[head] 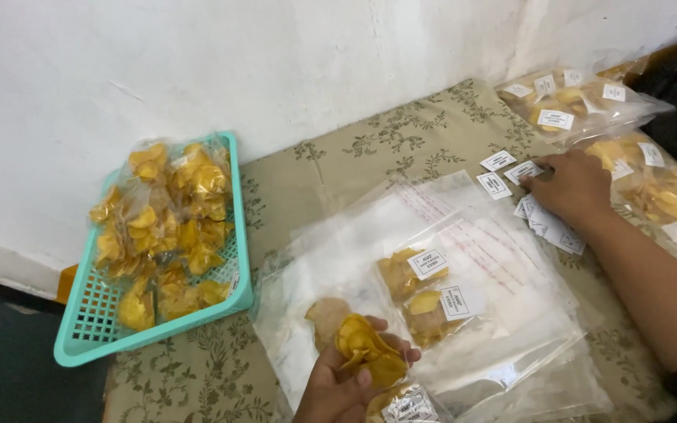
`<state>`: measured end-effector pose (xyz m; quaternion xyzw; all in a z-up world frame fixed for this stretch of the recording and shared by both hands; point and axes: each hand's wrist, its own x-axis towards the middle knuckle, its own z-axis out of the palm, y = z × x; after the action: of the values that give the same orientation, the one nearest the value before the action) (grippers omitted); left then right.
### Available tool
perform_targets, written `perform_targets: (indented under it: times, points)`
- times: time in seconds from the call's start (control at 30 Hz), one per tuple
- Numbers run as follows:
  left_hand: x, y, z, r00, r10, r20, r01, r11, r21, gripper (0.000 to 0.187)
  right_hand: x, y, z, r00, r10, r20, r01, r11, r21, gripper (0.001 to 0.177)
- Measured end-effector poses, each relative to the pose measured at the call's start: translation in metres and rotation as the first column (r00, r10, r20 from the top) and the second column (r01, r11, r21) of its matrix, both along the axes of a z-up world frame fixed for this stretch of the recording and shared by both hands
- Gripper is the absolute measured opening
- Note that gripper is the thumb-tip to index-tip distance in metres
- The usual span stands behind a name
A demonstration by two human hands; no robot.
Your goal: Labeling individual snack packets and placing them into larger plastic bags for secondary packaging.
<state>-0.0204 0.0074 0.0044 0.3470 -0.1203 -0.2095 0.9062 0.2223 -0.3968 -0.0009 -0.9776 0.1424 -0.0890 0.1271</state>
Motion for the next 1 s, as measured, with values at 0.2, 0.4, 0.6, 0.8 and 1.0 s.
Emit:
perform_targets:
  times: [0.2,0.4,0.6,0.8,1.0]
  points:
    - [-0.002,0.001,-0.008,0.992,0.091,-0.093,-0.077,0.987,0.140,0.054,0.011,-0.017,-0.024,0.991,-0.067,0.118,0.021,0.936,0.352,0.035]
    - [-0.002,-0.003,0.002,0.948,0.096,-0.303,-0.025,0.973,0.231,0.050,-0.022,0.017,0.023,0.965,-0.164,0.204,-0.053,0.641,0.766,0.040]
    - [-0.003,-0.002,0.012,0.930,0.220,-0.293,0.012,0.781,0.625,0.086,-0.055,0.045,0.049,0.983,-0.052,0.176,-0.169,0.124,0.978,0.021]
    - [-0.001,-0.007,0.038,0.983,0.063,-0.173,0.069,0.747,0.661,0.048,-0.108,0.066,0.063,0.959,0.175,0.221,-0.234,0.055,0.971,0.022]
    - [0.003,-0.010,0.047,0.971,0.075,-0.226,0.125,0.648,0.752,0.054,-0.127,0.072,0.064,0.878,0.406,0.253,-0.252,-0.056,0.966,0.016]
